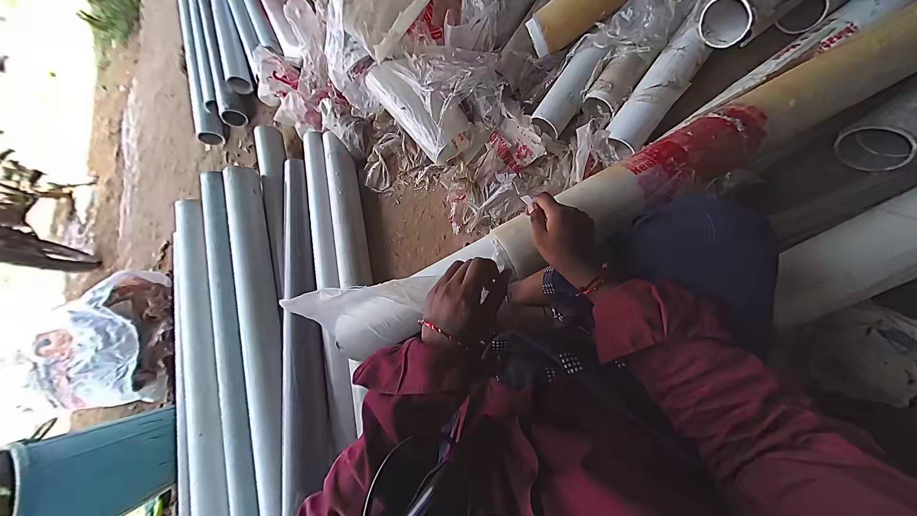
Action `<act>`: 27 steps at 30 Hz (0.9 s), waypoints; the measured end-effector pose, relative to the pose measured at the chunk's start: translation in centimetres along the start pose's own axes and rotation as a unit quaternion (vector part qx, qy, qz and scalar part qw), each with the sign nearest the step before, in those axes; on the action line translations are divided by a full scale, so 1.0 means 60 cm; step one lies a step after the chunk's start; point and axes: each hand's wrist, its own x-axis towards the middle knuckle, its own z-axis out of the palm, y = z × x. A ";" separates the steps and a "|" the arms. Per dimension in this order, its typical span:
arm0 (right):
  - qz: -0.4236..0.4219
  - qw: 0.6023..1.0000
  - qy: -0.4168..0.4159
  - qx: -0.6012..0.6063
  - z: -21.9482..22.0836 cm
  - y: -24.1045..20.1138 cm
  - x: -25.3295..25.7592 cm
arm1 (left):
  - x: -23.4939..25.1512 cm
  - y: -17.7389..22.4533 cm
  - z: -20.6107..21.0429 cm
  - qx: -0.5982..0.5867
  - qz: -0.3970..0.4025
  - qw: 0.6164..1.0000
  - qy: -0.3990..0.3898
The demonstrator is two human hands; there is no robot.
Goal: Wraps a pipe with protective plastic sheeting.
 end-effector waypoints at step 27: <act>0.047 0.963 -0.233 -0.122 -0.028 -0.095 -0.033 | -0.012 0.017 0.048 -0.006 -0.216 0.976 -0.041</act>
